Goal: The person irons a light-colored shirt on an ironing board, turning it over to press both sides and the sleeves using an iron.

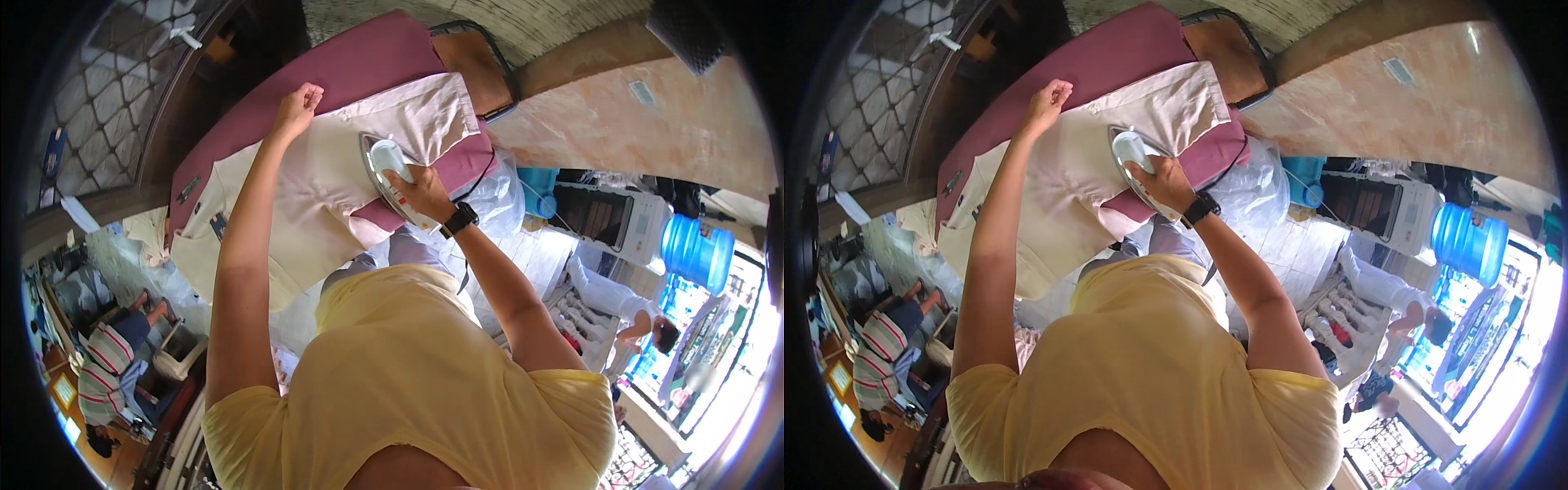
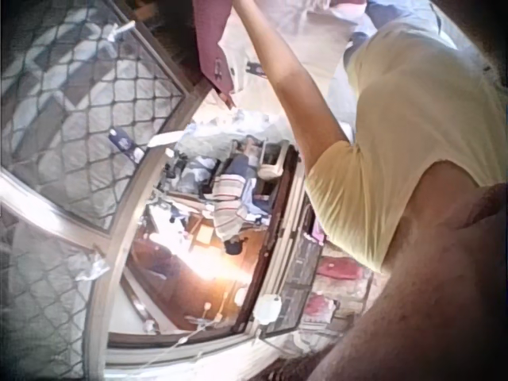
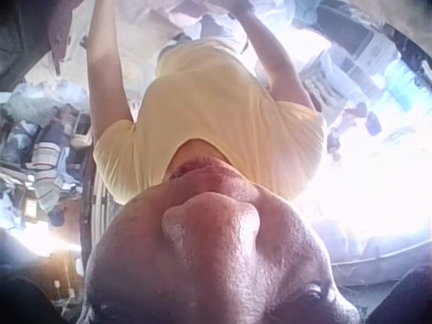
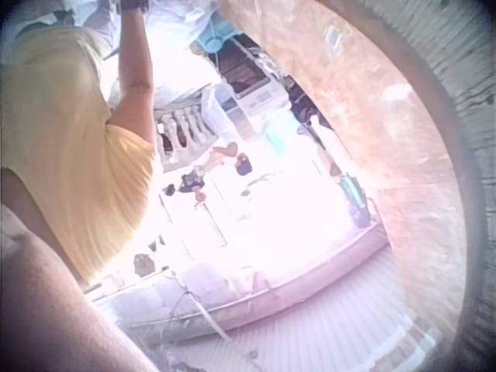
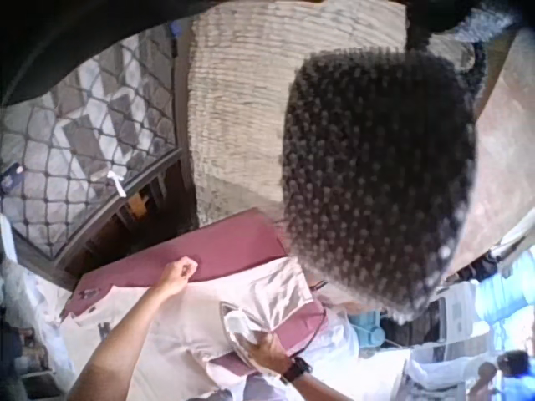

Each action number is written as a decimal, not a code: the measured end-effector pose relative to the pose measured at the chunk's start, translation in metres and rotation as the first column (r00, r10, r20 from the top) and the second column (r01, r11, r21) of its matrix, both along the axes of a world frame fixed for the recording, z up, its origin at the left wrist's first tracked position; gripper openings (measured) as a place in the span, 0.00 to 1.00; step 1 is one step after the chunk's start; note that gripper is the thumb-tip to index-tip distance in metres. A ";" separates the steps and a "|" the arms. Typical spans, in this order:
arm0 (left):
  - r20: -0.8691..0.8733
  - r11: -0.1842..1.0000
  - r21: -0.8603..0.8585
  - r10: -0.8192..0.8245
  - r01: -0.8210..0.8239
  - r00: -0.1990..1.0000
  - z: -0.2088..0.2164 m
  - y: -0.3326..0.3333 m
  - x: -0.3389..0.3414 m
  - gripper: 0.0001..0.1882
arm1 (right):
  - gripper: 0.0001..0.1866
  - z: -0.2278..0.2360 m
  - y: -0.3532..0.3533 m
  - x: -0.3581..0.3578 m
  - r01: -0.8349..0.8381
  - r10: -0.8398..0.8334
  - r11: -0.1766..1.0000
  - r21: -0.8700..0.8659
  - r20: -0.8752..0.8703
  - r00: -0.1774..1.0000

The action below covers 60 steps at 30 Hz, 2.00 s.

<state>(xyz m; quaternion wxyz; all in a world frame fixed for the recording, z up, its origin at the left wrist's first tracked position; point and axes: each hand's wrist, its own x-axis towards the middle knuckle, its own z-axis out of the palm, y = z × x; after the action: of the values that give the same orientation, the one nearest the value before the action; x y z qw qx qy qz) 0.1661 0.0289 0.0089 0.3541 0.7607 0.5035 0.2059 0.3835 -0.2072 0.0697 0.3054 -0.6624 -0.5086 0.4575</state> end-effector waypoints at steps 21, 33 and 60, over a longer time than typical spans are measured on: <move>0.157 0.966 -0.120 -0.208 0.228 0.965 0.025 0.047 0.123 0.14 | 0.14 -0.017 0.134 0.031 0.738 -0.659 0.601 -0.307 -0.712 0.240; -0.260 0.989 -0.141 0.000 -0.038 0.966 0.005 0.021 -0.041 0.16 | 0.10 -0.038 0.114 -0.050 0.695 -0.675 0.691 -0.200 -0.522 0.521; -0.694 0.986 0.064 0.155 -0.155 0.703 0.005 -0.035 -0.136 0.19 | 0.20 -0.008 0.020 0.057 -0.404 0.389 0.914 0.018 0.235 0.891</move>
<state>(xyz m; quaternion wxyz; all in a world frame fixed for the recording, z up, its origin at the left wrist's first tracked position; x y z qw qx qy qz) 0.0299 -0.0064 0.0137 0.1199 0.7373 0.6615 -0.0659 0.4403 -0.1870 0.0615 0.1672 -0.5818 -0.6794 0.4147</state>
